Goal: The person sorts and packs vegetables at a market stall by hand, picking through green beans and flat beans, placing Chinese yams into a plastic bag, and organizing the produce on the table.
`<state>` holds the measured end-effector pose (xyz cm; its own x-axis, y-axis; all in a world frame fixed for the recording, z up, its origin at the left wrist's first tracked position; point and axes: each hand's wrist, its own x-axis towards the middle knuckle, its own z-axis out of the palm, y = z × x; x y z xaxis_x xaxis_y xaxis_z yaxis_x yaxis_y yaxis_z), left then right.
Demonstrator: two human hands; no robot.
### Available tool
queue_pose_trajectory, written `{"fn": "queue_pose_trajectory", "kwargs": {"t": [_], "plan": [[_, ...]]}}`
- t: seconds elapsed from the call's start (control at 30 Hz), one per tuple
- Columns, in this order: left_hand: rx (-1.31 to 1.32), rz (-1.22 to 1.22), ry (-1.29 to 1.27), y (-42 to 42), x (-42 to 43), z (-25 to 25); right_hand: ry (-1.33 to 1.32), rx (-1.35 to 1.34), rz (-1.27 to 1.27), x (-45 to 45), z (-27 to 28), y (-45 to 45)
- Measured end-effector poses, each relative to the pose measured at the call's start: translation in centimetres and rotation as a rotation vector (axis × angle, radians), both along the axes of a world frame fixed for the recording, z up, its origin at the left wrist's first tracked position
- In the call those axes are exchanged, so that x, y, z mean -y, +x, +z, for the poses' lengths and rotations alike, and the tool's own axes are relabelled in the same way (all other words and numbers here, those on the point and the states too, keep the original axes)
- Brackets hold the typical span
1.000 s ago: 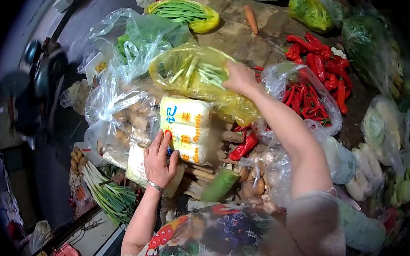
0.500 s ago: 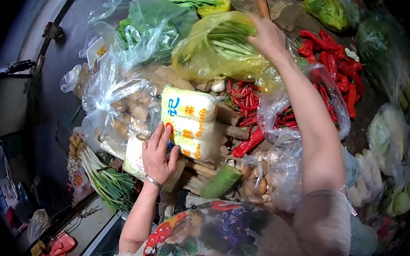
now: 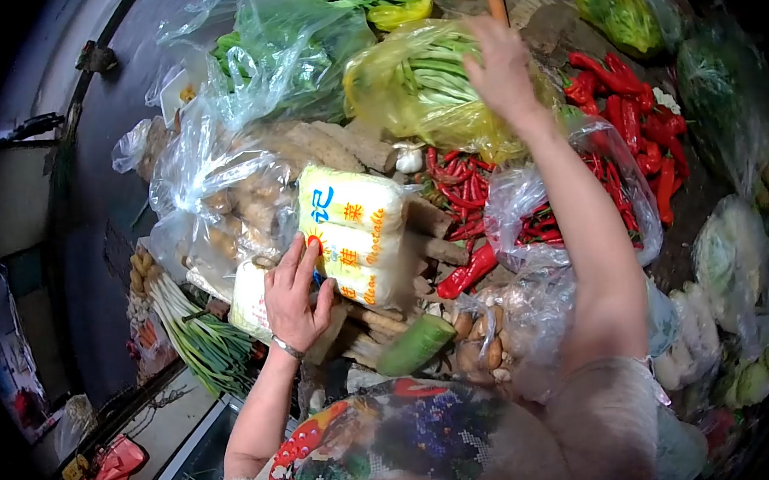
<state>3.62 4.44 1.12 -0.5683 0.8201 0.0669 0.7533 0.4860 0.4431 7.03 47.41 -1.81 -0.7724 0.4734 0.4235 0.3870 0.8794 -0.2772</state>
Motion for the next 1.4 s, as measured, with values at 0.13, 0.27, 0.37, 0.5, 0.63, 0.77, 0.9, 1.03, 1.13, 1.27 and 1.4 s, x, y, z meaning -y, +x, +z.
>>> {"fn": "queue_pose_trajectory", "kwargs": {"t": [0.13,0.27,0.37,0.5,0.63,0.77,0.9,1.03,1.13,1.27,1.4], "plan": [[0.008,0.004,-0.002,0.0,-0.1,0.0,-0.362,0.272,0.221,0.7,-3.1,0.9],[0.023,0.008,-0.014,0.0,-0.1,0.2,-0.284,0.771,0.013,3.2,-3.3,2.9],[0.007,0.002,-0.014,0.1,-0.1,0.0,-0.198,0.836,0.081,8.0,-2.2,4.2],[0.025,0.000,-0.019,0.0,-0.1,0.3,-0.190,0.932,0.170,9.2,-1.7,4.6],[0.161,0.009,0.025,-1.0,-0.1,1.3,-0.384,0.907,0.150,6.4,-1.0,4.3],[0.119,-0.056,0.287,-6.3,-4.3,4.7,-0.517,0.577,0.107,3.8,-1.0,3.7],[0.365,-0.459,0.331,-8.8,-15.0,5.8,-0.412,0.733,0.066,4.1,-0.7,0.9],[0.195,-0.554,0.123,-10.7,-24.1,-3.6,-0.461,0.688,-0.018,2.3,-0.1,-0.5],[0.339,-0.172,-0.105,-15.0,-28.7,-8.3,-0.582,0.572,-0.118,-4.3,-1.9,0.8],[0.386,-0.073,-0.166,-17.2,-30.7,-11.8,-0.554,0.488,-0.049,-9.7,-4.6,2.1],[0.426,-0.028,-0.097,-17.6,-32.9,-13.5,-0.681,0.403,-0.017,-9.6,-5.3,-1.4]]}}
